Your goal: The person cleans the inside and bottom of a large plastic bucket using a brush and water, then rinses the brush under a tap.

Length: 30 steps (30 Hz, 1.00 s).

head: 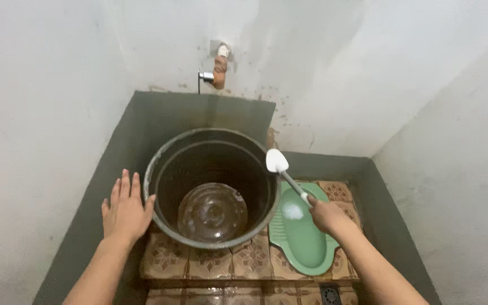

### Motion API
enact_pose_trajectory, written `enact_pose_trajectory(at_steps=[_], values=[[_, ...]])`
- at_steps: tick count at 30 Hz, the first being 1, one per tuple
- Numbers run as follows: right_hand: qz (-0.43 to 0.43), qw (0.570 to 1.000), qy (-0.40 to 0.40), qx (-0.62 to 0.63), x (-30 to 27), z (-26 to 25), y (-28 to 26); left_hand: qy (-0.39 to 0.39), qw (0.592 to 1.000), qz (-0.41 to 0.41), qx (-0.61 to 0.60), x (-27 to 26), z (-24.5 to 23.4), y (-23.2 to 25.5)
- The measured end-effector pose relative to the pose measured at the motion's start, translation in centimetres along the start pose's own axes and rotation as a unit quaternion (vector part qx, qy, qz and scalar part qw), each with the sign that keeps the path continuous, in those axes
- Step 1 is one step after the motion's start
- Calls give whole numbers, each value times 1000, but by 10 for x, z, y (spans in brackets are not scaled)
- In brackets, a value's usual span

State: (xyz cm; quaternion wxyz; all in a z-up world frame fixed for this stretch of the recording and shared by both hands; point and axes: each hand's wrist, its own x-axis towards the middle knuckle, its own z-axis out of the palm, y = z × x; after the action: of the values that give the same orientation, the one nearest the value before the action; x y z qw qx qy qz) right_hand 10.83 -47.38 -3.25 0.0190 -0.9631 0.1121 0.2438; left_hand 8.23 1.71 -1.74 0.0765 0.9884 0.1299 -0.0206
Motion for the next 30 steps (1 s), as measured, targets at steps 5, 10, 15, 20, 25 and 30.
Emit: enact_pose_trajectory(at_steps=[5, 10, 15, 20, 25, 30], values=[[19, 995, 27, 96, 36, -6, -37, -11, 999, 20, 23, 20, 3, -9], [-12, 988, 87, 123, 136, 15, -132, -63, 997, 14, 36, 31, -8, -17], [-2, 991, 75, 108, 112, 22, -146, -70, 997, 30, 32, 49, -5, -26], [48, 997, -1, 65, 30, -1, -82, -71, 996, 51, 15, 65, 7, -20], [47, 993, 36, 105, 18, -10, -113, -83, 995, 55, -4, 66, 19, -15], [-29, 994, 91, 61, 46, -20, -108, -128, 991, 36, 9, 67, 38, -26]])
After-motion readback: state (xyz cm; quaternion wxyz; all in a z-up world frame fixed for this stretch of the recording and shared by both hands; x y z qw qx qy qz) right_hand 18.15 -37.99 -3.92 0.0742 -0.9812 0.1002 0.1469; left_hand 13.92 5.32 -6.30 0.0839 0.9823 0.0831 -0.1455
